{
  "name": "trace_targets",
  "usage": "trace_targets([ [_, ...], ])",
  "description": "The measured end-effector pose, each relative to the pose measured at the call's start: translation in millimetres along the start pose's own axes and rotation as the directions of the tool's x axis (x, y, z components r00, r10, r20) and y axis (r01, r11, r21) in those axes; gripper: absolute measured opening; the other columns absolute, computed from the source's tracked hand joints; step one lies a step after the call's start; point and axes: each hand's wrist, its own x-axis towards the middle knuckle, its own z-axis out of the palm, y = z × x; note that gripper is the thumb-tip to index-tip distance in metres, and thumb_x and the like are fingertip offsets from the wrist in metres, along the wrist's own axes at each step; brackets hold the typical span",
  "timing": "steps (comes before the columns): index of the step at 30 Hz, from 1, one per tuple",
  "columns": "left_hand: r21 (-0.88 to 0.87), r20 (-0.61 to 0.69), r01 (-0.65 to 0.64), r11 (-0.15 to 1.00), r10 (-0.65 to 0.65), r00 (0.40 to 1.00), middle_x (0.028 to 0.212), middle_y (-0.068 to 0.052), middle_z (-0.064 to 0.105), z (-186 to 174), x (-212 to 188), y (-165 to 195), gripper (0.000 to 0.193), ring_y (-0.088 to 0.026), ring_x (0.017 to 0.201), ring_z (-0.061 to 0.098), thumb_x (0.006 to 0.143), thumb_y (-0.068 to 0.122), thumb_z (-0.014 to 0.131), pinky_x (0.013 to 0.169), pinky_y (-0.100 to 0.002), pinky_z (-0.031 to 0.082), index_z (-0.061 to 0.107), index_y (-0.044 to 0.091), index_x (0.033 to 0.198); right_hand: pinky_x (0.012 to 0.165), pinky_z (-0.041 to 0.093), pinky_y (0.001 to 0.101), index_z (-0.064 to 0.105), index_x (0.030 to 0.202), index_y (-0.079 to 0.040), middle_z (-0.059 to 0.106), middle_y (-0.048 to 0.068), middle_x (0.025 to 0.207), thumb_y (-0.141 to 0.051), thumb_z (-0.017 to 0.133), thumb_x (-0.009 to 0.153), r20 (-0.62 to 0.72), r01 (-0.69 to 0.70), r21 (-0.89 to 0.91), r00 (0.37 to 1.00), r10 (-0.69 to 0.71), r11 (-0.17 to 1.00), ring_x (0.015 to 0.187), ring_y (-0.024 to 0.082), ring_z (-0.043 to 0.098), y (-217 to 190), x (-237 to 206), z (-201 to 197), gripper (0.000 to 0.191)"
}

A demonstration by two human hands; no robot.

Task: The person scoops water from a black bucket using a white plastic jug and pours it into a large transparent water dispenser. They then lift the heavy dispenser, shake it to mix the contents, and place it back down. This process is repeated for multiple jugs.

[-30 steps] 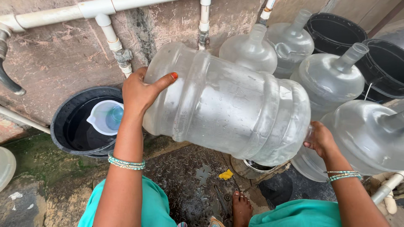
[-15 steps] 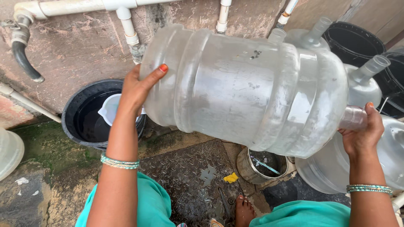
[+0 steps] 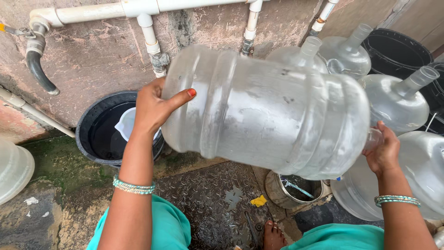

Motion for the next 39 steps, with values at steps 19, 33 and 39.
trace_targets([
  [19, 0.483, -0.174, 0.316, 0.817, -0.264, 0.949, 0.105, -0.027, 0.075, 5.1, 11.5, 2.6, 0.090, -0.037, 0.100, 0.074, 0.065, 0.071, 0.076, 0.093, -0.043, 0.055, 0.075, -0.006, 0.112, 0.044, 0.048, 0.0257, 0.045, 0.145, 0.002, 0.060, 0.013, 0.080, -0.044, 0.025, 0.110, 0.120, -0.512, -0.453, 0.776, 0.619, 0.730, 0.055, 0.016, 0.056, 61.8, -25.8, 31.0, 0.061],
  [33, 0.307, -0.110, -0.189, 0.933, 0.232, 0.967, 0.108, -0.022, 0.075, 38.7, -8.2, 34.8, 0.093, -0.033, 0.097, 0.077, 0.064, 0.057, 0.088, 0.090, -0.040, 0.058, 0.061, -0.003, 0.131, 0.069, 0.055, 0.0350, 0.053, 0.138, -0.004, 0.066, 0.011, 0.105, -0.040, 0.031, 0.110, 0.020, -0.191, -0.222, 0.980, 0.200, 0.956, 0.083, 0.020, 0.063, 19.3, -1.8, -14.3, 0.051],
  [39, 0.533, -0.152, 0.259, 0.806, -0.209, 0.966, 0.090, -0.027, 0.074, 25.6, 1.1, -4.8, 0.080, -0.037, 0.088, 0.074, 0.066, 0.067, 0.085, 0.084, -0.044, 0.056, 0.076, -0.006, 0.097, 0.053, 0.052, 0.0310, 0.056, 0.124, -0.001, 0.063, 0.017, 0.081, -0.046, 0.026, 0.107, -0.023, -0.456, -0.572, 0.840, 0.542, 0.682, 0.059, 0.021, 0.056, 43.1, -6.7, 0.1, 0.057],
])
